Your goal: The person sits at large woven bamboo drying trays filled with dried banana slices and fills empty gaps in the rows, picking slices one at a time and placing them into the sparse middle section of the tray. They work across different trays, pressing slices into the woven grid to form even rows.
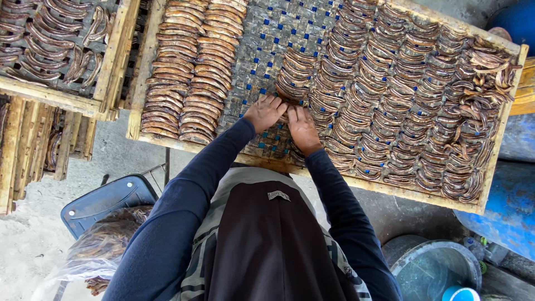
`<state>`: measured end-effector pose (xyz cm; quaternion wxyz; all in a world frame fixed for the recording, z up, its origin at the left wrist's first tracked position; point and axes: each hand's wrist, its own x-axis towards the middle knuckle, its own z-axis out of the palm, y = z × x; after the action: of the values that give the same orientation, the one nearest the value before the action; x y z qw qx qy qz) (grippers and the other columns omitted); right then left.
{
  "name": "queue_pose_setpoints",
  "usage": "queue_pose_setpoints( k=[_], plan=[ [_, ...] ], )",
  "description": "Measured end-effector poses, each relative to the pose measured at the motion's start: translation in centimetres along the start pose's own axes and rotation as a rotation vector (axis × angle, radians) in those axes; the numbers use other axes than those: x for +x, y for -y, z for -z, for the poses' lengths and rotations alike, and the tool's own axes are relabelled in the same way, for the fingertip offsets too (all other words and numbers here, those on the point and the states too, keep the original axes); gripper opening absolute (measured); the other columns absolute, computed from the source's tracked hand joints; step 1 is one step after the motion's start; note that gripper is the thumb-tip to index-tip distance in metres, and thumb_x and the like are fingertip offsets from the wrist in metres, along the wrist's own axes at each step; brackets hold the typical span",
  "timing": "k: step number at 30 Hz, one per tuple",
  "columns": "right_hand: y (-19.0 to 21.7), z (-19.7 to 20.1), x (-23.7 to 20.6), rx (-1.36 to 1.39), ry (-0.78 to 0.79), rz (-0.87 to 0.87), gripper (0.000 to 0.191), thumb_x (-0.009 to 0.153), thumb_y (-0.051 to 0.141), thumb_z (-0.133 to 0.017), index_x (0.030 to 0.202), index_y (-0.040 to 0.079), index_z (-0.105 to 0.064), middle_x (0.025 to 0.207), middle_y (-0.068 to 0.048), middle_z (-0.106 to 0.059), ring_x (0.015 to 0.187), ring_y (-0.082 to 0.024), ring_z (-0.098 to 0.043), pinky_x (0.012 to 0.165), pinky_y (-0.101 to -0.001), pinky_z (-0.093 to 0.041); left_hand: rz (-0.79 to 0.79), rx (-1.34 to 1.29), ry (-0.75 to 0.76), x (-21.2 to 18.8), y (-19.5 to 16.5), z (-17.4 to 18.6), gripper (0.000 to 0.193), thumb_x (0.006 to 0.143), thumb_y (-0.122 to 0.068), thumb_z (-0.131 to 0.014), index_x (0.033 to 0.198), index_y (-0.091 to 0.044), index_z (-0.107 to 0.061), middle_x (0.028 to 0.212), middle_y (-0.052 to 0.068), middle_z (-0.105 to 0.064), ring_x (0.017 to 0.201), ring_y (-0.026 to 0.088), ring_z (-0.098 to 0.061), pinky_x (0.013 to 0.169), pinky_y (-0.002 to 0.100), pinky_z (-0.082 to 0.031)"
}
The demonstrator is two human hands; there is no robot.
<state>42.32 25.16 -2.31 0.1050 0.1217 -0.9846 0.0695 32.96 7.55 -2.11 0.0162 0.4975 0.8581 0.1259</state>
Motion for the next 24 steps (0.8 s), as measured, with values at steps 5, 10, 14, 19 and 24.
queue_pose_setpoints(
  k=[5, 10, 14, 19, 24],
  plan=[
    [0.9, 2.1, 2.3, 0.514, 0.202, -0.137, 0.038, 0.097, 0.016, -0.071, 0.128, 0.001, -0.054, 0.121, -0.021, -0.062, 0.105, -0.037, -0.065, 0.089, -0.0473, -0.054, 0.073, -0.216, 0.172, 0.5, 1.9, 1.0, 0.029, 0.091, -0.013, -0.066, 0.118, -0.004, -0.062, 0.111, 0.018, -0.066, 0.105, 0.038, -0.064, 0.088, 0.050, -0.051],
    [6.5, 1.2, 3.1, 0.863, 0.659, -0.045, 0.036, 0.096, 0.024, -0.070, 0.123, 0.004, -0.056, 0.109, -0.018, -0.066, 0.097, -0.034, -0.069, 0.085, -0.0477, -0.057, 0.019, -0.627, 0.593, -7.8, 6.0, 3.6, 0.039, 0.079, -0.016, -0.076, 0.117, -0.011, -0.069, 0.092, 0.017, -0.073, 0.086, 0.038, -0.070, 0.077, 0.052, -0.054],
    [10.9, -2.0, 3.9, 0.743, 0.746, -0.031, 0.032, 0.100, 0.023, -0.069, 0.121, 0.003, -0.055, 0.112, -0.019, -0.063, 0.098, -0.037, -0.066, 0.085, -0.0494, -0.054, 0.167, -0.471, 0.676, -12.2, 6.8, 3.4, 0.034, 0.080, -0.023, -0.080, 0.109, -0.007, -0.074, 0.093, 0.016, -0.075, 0.090, 0.036, -0.071, 0.081, 0.051, -0.055],
    [11.7, -4.0, 3.7, 0.654, 0.722, -0.048, 0.036, 0.096, 0.022, -0.071, 0.122, 0.003, -0.055, 0.117, -0.019, -0.063, 0.103, -0.040, -0.064, 0.087, -0.0502, -0.054, 0.231, -0.366, 0.484, -13.6, 6.5, 1.0, 0.039, 0.076, -0.022, -0.081, 0.111, -0.010, -0.070, 0.098, 0.016, -0.071, 0.096, 0.037, -0.069, 0.080, 0.051, -0.057],
    [12.1, -4.0, 3.6, 0.611, 0.614, -0.131, 0.041, 0.089, 0.023, -0.077, 0.121, 0.007, -0.058, 0.116, -0.017, -0.066, 0.105, -0.040, -0.066, 0.089, -0.0516, -0.054, 0.247, -0.275, 0.206, -13.9, 5.5, -0.2, 0.032, 0.086, -0.014, -0.073, 0.117, -0.013, -0.066, 0.114, 0.017, -0.062, 0.096, 0.038, -0.070, 0.075, 0.050, -0.061]
  ],
)
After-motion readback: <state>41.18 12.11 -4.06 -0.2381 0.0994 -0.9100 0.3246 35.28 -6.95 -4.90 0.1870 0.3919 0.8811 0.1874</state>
